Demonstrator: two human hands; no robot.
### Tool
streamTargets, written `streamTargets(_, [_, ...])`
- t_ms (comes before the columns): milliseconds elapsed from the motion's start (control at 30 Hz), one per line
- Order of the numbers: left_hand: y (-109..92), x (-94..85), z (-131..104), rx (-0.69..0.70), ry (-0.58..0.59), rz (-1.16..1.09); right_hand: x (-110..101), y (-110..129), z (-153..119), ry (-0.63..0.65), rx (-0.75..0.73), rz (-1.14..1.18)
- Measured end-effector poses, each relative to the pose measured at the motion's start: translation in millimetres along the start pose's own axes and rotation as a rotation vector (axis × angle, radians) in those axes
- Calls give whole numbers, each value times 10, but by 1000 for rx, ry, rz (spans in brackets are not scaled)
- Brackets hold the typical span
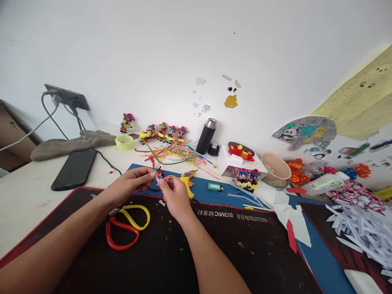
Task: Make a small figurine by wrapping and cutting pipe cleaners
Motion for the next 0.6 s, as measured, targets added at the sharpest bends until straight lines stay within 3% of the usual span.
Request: streamTargets(600, [-58, -29, 6, 24, -37, 9, 62, 57, -30, 59, 19, 78])
Point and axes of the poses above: each hand's wrist, its own z-axis towards the middle knuckle, its own x-axis out of the palm, y = z × x, the point moved 8 cm from there along z, towards the middle knuckle, and after that the axes turned 9 degrees about x, right-handed, at the moved point
